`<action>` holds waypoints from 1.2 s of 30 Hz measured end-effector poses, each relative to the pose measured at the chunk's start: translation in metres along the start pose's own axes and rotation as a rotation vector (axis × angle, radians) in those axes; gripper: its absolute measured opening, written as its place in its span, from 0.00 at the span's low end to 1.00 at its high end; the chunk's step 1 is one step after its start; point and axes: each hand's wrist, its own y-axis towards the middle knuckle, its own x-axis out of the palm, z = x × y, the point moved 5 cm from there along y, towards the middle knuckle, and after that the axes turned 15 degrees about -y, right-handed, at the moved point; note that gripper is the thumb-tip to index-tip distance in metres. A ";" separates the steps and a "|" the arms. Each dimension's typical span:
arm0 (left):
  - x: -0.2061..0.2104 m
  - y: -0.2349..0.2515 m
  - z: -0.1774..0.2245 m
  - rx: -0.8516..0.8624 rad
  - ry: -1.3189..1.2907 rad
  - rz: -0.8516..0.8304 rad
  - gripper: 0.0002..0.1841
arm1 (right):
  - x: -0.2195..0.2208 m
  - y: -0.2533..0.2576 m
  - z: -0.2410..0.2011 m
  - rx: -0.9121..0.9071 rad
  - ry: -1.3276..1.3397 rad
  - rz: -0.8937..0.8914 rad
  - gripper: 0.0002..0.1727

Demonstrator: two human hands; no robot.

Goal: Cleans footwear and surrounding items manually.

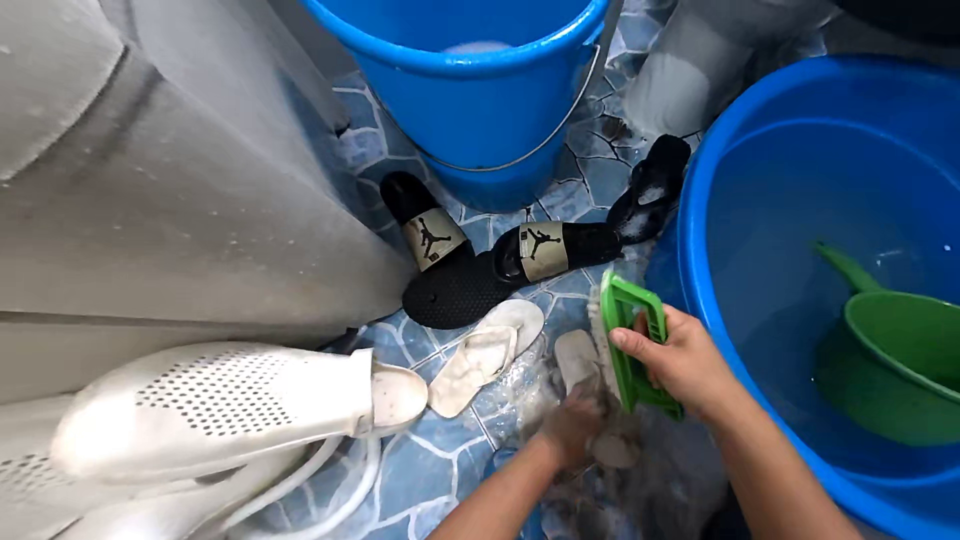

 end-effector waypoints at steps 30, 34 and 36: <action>0.014 -0.013 -0.056 -0.341 -0.095 0.606 0.29 | 0.149 -0.092 0.158 0.536 -0.484 -0.208 0.33; 0.007 -0.012 -0.052 -0.317 -0.113 0.464 0.30 | 0.135 -0.080 0.151 0.604 -0.492 -0.217 0.31; 0.007 -0.015 -0.051 -0.294 -0.134 0.444 0.30 | 0.128 -0.021 0.118 0.513 -0.422 -0.115 0.27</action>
